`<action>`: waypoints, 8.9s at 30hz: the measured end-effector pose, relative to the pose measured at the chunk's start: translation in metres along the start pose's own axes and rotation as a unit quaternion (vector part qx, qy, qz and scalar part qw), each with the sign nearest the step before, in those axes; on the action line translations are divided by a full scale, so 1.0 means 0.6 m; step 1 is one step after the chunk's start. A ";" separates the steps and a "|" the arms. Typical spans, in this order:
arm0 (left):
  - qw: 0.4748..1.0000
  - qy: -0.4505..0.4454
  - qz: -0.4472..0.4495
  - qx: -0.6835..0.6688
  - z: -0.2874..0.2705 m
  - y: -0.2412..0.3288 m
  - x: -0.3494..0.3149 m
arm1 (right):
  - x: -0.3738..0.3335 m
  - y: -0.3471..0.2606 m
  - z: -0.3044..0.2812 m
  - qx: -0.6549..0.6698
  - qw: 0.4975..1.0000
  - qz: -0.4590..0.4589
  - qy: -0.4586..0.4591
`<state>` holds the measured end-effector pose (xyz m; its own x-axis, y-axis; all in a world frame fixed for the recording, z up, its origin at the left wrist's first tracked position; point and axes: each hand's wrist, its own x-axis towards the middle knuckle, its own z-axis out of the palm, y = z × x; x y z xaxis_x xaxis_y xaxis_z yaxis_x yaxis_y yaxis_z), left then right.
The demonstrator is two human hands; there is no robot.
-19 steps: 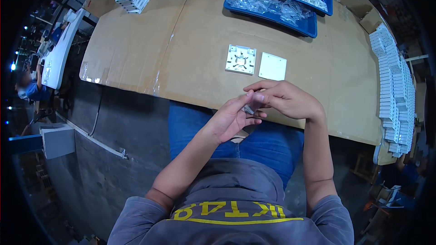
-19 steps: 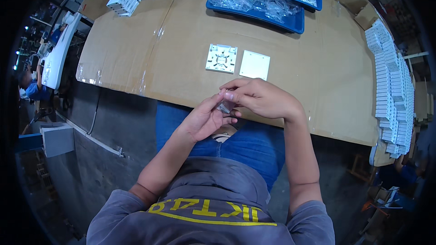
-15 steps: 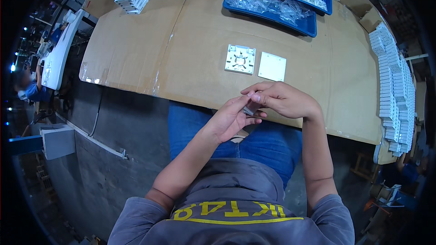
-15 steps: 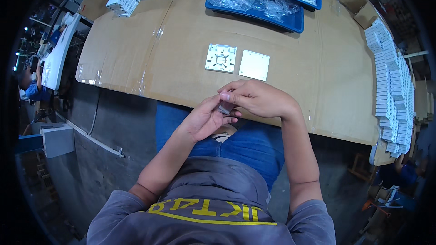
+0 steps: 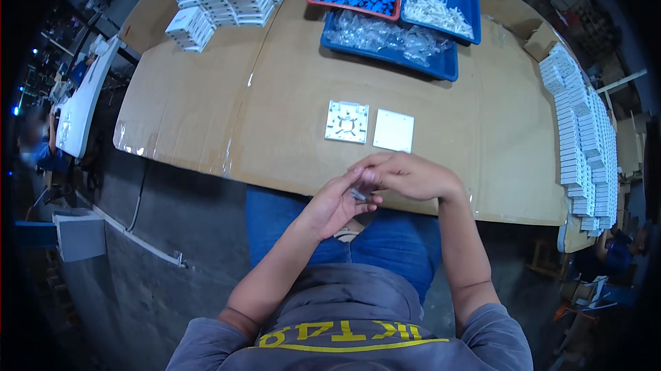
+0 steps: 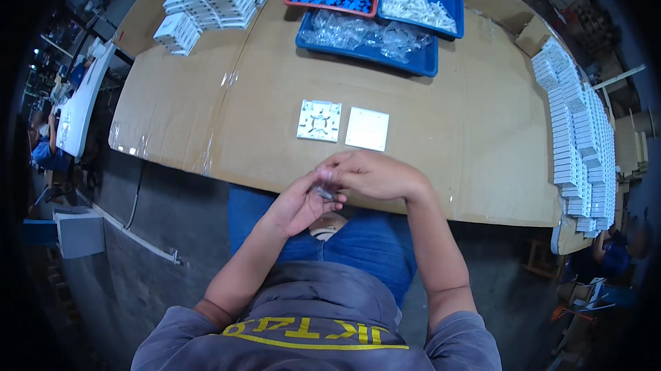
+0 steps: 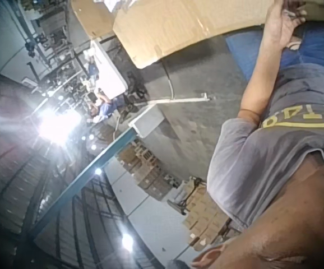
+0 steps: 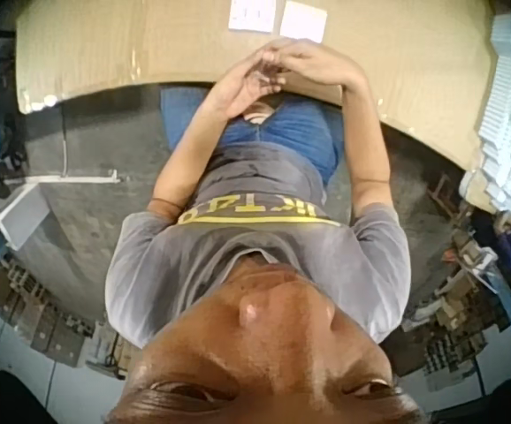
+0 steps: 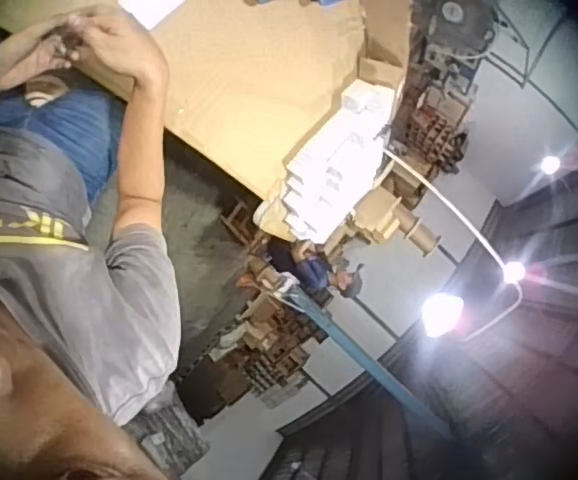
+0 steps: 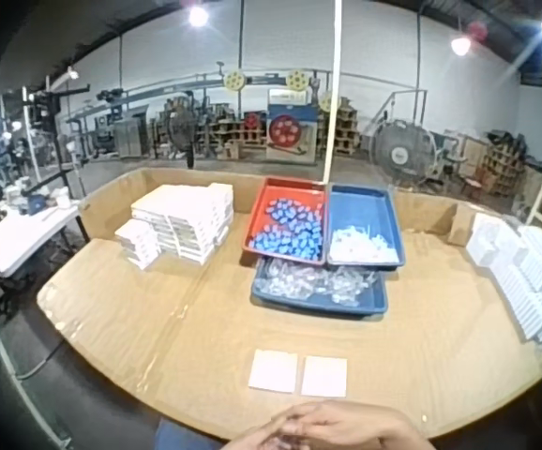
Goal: Manually assemble a white plastic electronics enclosure by inserting components and snapping the housing together.
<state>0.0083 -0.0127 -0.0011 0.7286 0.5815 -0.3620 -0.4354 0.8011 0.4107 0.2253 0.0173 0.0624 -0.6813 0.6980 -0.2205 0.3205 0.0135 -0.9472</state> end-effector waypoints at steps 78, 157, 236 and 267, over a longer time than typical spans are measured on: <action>0.994 -0.048 -0.085 0.052 0.004 0.009 0.030 | 0.150 0.155 -0.596 -0.370 0.769 -0.025 0.521; 1.000 -0.002 -0.011 0.006 0.011 -0.005 0.003 | -0.022 0.006 0.003 0.015 0.998 -0.021 0.048; 0.998 -0.036 -0.020 0.041 -0.012 0.007 0.005 | 0.046 -0.050 -0.396 0.281 0.809 -0.237 0.459; 0.999 0.029 0.032 0.020 0.013 0.011 0.003 | -0.033 0.026 0.055 0.167 0.887 0.005 0.430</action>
<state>0.0109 -0.0075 0.0075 0.6677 0.6396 -0.3809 -0.4578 0.7562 0.4674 0.2220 -0.0201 0.0443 0.1200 0.9869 -0.1074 0.0124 -0.1097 -0.9939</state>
